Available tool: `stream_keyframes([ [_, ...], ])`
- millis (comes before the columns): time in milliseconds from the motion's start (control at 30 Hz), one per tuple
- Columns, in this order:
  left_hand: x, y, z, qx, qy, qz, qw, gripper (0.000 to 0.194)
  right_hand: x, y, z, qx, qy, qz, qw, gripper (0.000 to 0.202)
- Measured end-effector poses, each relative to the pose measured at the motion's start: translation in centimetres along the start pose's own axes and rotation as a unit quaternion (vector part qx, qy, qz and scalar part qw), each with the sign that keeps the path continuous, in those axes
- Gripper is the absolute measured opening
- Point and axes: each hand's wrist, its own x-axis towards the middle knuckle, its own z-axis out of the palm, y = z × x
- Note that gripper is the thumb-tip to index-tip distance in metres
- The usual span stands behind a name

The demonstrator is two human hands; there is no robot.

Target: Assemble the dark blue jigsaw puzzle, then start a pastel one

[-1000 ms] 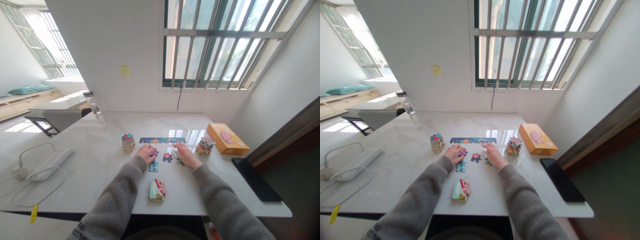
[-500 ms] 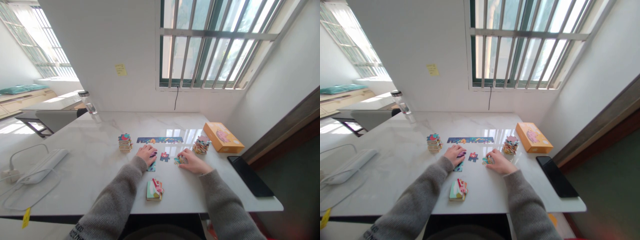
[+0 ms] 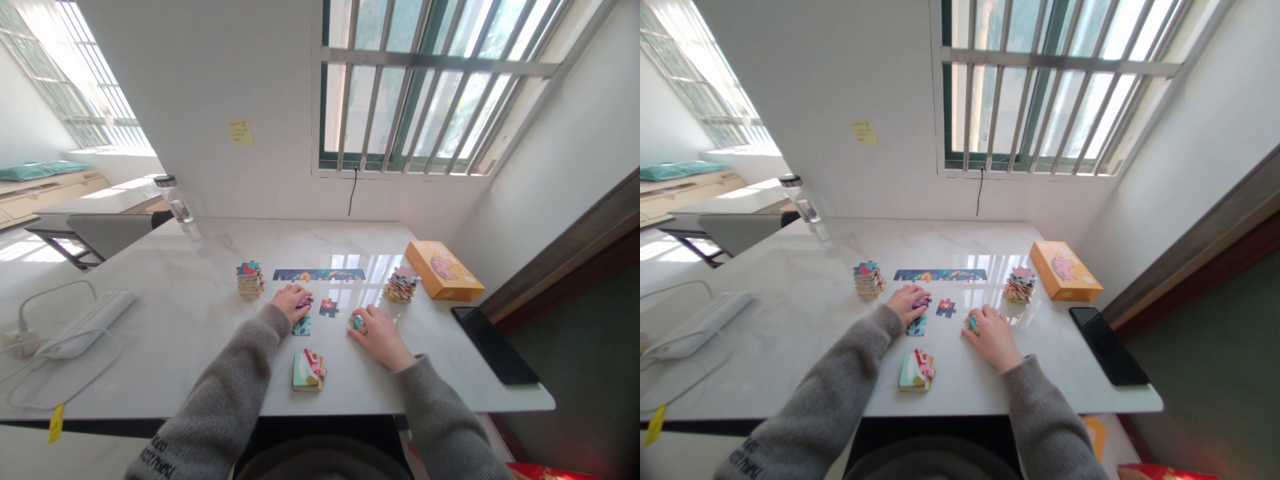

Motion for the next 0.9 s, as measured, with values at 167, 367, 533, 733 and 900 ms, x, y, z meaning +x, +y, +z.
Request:
stream_keyframes([
  [167,-0.1,-1.1,0.2,-0.025,0.001,0.020,0.999,0.040,-3.0,0.0,-0.7,0.065,-0.030,-0.051,0.996,0.024],
  [367,-2.5,-1.6,-1.3,-0.100,0.092,0.038,0.990,0.029,-5.7,2.7,-2.7,0.115,-0.061,-0.071,0.989,0.023],
  [533,-6.2,-1.2,-0.7,-0.119,0.075,0.073,0.987,0.023,-6.7,4.4,-2.3,0.142,0.002,-0.065,0.988,0.025],
  [733,-7.6,-0.4,0.5,-0.064,0.045,0.059,0.995,0.028,-6.7,4.0,-1.4,0.117,0.052,-0.068,0.989,0.023],
  [900,-8.8,-0.7,0.3,-0.071,0.046,0.061,0.995,0.022,-6.7,3.7,-1.4,0.096,0.061,-0.069,0.991,0.022],
])
